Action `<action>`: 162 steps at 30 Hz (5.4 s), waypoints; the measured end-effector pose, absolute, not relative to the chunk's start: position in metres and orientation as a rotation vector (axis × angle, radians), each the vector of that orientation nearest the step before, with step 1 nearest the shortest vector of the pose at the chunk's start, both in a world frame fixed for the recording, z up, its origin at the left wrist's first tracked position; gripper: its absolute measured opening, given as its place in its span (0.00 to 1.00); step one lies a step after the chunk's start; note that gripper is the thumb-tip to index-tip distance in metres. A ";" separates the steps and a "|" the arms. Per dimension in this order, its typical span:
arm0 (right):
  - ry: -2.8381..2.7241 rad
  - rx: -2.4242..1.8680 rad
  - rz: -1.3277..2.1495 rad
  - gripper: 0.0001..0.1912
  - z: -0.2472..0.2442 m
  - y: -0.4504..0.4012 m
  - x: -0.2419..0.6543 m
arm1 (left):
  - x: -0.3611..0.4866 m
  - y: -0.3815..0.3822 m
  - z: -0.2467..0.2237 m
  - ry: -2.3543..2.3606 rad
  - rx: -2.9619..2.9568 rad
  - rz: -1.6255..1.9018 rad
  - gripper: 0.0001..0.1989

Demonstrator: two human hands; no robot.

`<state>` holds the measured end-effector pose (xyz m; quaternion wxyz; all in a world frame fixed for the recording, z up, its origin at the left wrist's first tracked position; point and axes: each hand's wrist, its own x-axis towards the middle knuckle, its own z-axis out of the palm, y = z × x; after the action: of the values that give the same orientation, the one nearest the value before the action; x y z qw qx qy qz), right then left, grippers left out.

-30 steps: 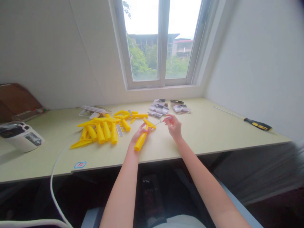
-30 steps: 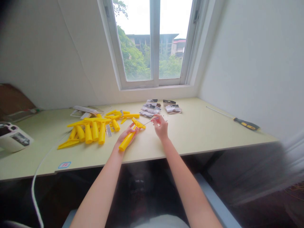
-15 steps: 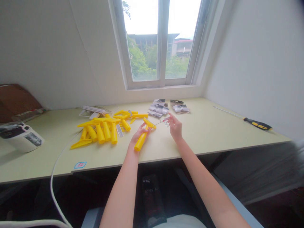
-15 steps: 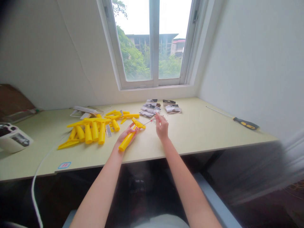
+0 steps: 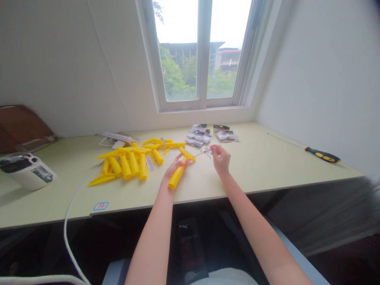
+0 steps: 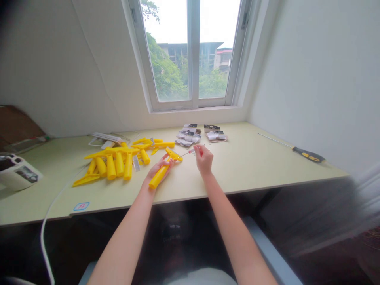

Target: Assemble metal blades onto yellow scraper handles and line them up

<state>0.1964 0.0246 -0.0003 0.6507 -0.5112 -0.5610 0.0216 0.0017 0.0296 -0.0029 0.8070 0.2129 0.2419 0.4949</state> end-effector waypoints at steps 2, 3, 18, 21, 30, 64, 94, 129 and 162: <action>-1.300 -1.161 0.036 0.18 -0.001 0.025 0.197 | 0.002 0.029 -0.003 0.522 0.456 1.059 0.34; -1.316 -1.149 0.024 0.18 0.000 0.025 0.197 | 0.002 0.029 -0.002 0.524 0.458 1.060 0.34; -1.259 -1.192 0.057 0.17 -0.003 0.030 0.198 | 0.002 0.027 0.001 0.523 0.450 1.057 0.35; -1.290 -1.142 0.062 0.17 -0.003 0.030 0.198 | 0.002 0.027 0.002 0.527 0.454 1.058 0.35; -1.416 -1.044 0.036 0.18 0.002 0.023 0.196 | 0.002 0.025 0.005 0.525 0.456 1.037 0.36; -1.273 -1.129 0.094 0.16 -0.004 0.031 0.199 | 0.000 0.026 0.001 0.488 0.476 1.024 0.36; -1.327 -1.055 0.093 0.15 -0.002 0.026 0.196 | -0.001 0.029 -0.003 0.484 0.473 1.025 0.35; -1.362 -1.094 0.099 0.17 0.000 0.025 0.199 | 0.000 0.028 -0.001 0.509 0.476 1.043 0.35; -1.219 -1.002 0.327 0.14 -0.001 0.028 0.199 | -0.001 0.030 -0.006 0.441 0.541 1.026 0.34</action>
<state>0.1985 0.0277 -0.0011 0.6925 -0.4486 -0.5456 0.1464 -0.0010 0.0297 -0.0062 0.8136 0.2537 0.2067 0.4806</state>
